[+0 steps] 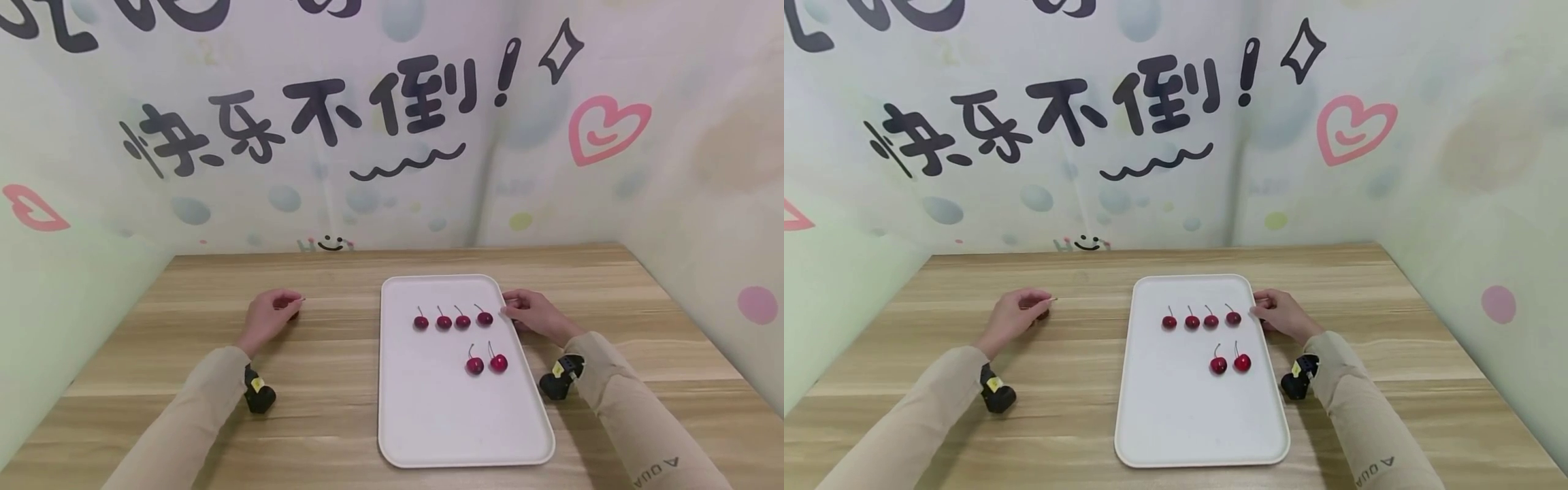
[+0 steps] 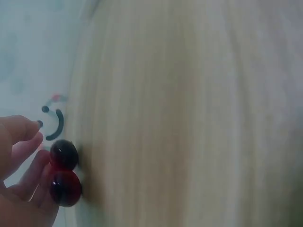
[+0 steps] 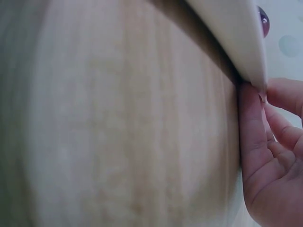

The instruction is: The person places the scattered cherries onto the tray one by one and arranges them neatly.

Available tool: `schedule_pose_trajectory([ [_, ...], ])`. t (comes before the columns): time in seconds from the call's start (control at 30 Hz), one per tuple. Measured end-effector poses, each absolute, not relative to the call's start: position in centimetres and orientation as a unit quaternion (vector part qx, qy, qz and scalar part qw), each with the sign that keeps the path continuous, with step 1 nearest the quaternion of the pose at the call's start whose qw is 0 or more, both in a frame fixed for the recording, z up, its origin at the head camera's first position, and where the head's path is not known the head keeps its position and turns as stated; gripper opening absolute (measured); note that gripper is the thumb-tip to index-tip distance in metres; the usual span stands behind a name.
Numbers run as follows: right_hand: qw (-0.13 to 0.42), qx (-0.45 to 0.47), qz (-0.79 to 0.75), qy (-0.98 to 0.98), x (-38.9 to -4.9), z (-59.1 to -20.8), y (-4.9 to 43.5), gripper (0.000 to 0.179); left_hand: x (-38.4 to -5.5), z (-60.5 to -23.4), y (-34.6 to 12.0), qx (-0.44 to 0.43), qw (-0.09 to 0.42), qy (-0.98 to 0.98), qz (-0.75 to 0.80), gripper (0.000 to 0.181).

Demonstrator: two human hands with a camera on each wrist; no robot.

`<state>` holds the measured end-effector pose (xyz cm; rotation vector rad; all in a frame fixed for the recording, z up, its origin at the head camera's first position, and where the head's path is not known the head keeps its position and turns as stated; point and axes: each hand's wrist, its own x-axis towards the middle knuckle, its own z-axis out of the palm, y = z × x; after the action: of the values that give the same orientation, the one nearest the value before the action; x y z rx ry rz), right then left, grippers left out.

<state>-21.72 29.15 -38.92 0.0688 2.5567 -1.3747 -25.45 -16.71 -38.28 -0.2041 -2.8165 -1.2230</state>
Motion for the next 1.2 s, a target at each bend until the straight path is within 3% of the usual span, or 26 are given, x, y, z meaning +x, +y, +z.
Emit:
schedule_pose_trajectory([
  [0.27, 0.118, 0.021, -0.472, 0.873, -21.7, -38.8, 29.1, 0.044, -25.9, -38.6, -16.9, -0.048, 0.003, -0.925, -0.377, 0.030],
  [0.7, 0.117, 0.021, -0.470, 0.875, -21.7, -38.8, 29.1, 0.043, -26.0, -38.9, -16.5, -0.058, -0.002, -0.916, -0.397, 0.041],
  [0.97, 0.118, 0.022, -0.469, 0.875, -21.7, -38.9, 29.2, 0.043, -26.0, -38.6, -15.9, -0.027, -0.017, -0.908, -0.419, 0.034],
  [1.2, 0.117, 0.027, -0.471, 0.874, -21.7, -38.9, 29.1, 0.043, -26.3, -39.3, -15.8, -0.012, -0.001, -0.902, -0.431, 0.028],
])
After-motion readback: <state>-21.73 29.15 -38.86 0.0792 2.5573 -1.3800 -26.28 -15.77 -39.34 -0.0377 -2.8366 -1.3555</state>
